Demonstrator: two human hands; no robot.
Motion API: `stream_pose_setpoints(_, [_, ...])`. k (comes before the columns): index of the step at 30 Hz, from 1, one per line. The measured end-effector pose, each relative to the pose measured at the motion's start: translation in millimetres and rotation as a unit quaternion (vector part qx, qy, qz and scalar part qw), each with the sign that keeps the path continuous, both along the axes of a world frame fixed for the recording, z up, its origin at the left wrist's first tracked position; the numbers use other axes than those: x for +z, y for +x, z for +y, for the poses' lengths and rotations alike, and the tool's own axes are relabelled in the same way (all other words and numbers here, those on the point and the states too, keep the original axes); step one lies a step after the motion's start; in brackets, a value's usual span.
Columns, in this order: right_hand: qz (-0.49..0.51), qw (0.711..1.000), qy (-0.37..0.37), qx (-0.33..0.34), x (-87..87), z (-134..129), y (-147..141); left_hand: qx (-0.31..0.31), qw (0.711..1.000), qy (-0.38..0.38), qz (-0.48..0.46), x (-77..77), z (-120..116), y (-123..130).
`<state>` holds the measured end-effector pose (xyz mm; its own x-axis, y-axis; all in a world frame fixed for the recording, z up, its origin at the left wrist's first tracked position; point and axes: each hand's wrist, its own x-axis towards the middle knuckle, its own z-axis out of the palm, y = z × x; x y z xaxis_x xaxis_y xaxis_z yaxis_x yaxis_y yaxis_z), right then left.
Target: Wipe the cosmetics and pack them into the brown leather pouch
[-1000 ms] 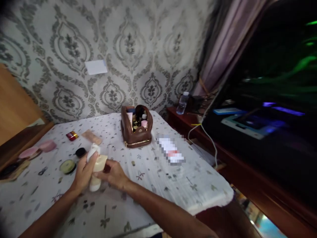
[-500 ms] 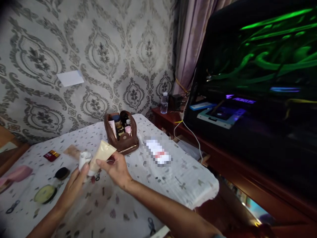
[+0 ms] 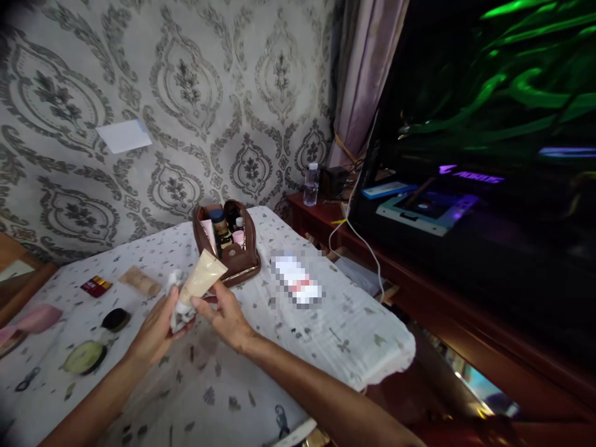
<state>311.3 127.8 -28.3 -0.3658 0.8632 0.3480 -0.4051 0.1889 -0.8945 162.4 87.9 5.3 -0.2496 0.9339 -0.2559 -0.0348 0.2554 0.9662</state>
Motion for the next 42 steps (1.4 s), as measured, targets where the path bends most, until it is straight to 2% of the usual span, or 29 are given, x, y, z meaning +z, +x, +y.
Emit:
stream_pose_setpoints(3, [0.017,1.000,-0.020,0.004,-7.1,-1.3,-3.7,0.004,0.995,0.029,0.099,-6.5,-4.8,-2.3])
stream_pose_setpoints(5, [0.036,0.999,-0.040,0.003,-9.1,-2.0,-4.3,-0.018,0.978,0.090,0.187,-7.4,-8.2,-4.0])
stream_pose_setpoints(9, [0.030,0.996,-0.085,-0.014,-11.6,-4.5,-5.5,-0.074,0.903,0.239,0.350,-7.7,-15.8,-3.4])
stream_pose_setpoints(12, [0.006,0.993,-0.118,0.008,-17.3,-9.2,-9.8,-0.085,0.852,0.276,0.436,-10.6,-20.2,0.2])
stream_pose_setpoints(15, [0.010,0.986,-0.142,0.083,-24.1,-16.5,-14.6,-0.057,0.820,0.298,0.485,-8.8,-16.1,2.2])
stream_pose_setpoints(17, [0.000,0.985,-0.129,0.116,-25.5,-21.7,-15.5,-0.028,0.809,0.309,0.500,-3.0,-7.0,0.7])
stream_pose_setpoints(20, [-0.025,0.986,-0.090,0.140,-20.4,-27.8,-12.6,0.015,0.805,0.318,0.501,6.8,8.4,-5.5])
stream_pose_setpoints(23, [-0.015,0.982,-0.089,0.169,-13.0,-28.5,-9.3,0.018,0.805,0.329,0.494,9.3,12.1,-10.9])
stream_pose_setpoints(26, [-0.014,0.985,-0.107,0.132,-12.1,-22.8,-8.9,-0.024,0.793,0.353,0.497,2.6,-0.6,-10.7])
stream_pose_setpoints(29, [-0.040,0.993,-0.095,0.055,-16.5,-15.8,-10.0,-0.071,0.758,0.374,0.530,-5.9,-16.9,-7.0])
stream_pose_setpoints(32, [-0.082,0.995,-0.062,0.007,-19.0,-14.2,-10.2,-0.075,0.731,0.376,0.565,-7.5,-20.7,-4.9])
stream_pose_setpoints(34, [-0.108,0.993,-0.048,-0.012,-18.2,-16.2,-9.4,-0.045,0.732,0.377,0.565,-2.7,-14.3,-6.0])
stream_pose_setpoints(37, [-0.143,0.989,-0.041,-0.025,-15.9,-19.6,-7.4,0.015,0.765,0.381,0.519,10.2,1.5,-10.4])
stream_pose_setpoints(39, [-0.156,0.986,-0.050,-0.022,-15.7,-20.3,-6.5,0.053,0.814,0.370,0.445,18.2,11.2,-13.2])
stream_pose_setpoints(42, [-0.143,0.987,-0.069,0.006,-16.7,-19.2,-5.8,0.103,0.918,0.288,0.254,23.7,20.0,-13.1])
